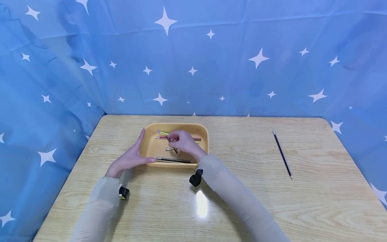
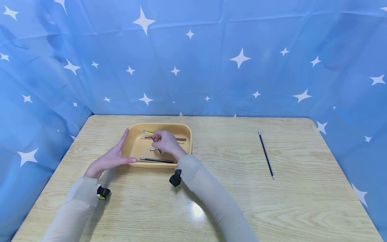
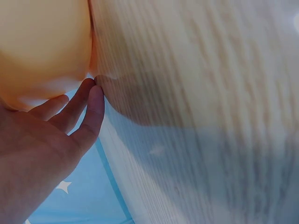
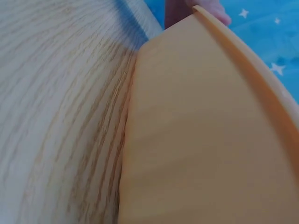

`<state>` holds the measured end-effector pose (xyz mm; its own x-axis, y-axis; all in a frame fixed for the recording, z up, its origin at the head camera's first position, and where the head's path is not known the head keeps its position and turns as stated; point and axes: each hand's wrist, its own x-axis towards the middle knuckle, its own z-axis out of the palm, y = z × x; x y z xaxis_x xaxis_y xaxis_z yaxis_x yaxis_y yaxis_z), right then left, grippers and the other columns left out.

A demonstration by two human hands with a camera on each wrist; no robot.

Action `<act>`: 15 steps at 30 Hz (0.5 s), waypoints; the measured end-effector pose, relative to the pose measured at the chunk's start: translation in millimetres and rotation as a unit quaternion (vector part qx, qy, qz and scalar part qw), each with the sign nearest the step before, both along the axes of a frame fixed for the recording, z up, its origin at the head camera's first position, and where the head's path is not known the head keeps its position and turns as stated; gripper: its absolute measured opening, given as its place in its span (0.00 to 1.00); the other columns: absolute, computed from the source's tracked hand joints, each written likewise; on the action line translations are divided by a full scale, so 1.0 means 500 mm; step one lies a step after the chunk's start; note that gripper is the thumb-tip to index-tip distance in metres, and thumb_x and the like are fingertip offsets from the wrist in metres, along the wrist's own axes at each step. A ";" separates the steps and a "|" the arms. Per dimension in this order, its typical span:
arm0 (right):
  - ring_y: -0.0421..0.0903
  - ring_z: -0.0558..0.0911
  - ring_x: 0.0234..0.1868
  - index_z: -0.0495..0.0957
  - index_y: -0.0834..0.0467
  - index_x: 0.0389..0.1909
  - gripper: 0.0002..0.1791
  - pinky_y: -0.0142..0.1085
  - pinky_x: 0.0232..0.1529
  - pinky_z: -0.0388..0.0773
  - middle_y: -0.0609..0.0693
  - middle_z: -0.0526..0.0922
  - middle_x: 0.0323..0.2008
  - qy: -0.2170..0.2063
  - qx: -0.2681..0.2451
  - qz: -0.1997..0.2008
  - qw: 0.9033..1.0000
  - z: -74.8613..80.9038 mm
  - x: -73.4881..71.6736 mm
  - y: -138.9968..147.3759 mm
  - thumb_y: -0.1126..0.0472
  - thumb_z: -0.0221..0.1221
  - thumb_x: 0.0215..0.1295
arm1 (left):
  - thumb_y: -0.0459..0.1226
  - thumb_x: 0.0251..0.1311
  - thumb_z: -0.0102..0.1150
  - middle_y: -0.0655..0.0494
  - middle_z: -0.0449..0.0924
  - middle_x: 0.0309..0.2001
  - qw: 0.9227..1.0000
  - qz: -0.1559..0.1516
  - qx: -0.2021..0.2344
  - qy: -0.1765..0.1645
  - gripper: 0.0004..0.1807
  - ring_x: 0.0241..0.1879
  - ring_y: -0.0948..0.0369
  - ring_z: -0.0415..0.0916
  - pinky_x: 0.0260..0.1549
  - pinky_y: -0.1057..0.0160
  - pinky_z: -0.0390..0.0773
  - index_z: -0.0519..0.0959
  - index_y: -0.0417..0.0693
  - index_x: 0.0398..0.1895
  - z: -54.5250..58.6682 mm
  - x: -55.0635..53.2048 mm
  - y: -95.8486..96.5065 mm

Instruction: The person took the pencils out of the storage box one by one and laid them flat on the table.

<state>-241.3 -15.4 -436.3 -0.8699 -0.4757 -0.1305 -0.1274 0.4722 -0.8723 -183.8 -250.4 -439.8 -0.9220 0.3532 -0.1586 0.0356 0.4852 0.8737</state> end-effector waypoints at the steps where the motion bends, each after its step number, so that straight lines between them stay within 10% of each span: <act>1: 0.48 0.78 0.45 0.78 0.64 0.53 0.18 0.35 0.43 0.76 0.55 0.81 0.43 0.000 0.005 0.000 1.000 -0.001 -0.001 0.001 0.66 0.62 0.62 | 0.41 0.52 0.72 0.42 0.23 0.75 1.000 0.000 -0.001 0.000 0.68 0.72 0.40 0.31 0.67 0.41 0.39 0.21 0.54 0.75 0.000 0.000 0.001; 15: 0.45 0.78 0.33 0.73 0.62 0.61 0.26 0.31 0.29 0.75 0.52 0.80 0.37 0.002 0.058 0.004 0.998 -0.012 -0.002 -0.004 0.69 0.62 0.60 | 0.41 0.52 0.72 0.41 0.22 0.75 1.000 0.001 -0.003 -0.002 0.68 0.72 0.40 0.31 0.67 0.40 0.40 0.21 0.54 0.75 -0.001 0.000 0.002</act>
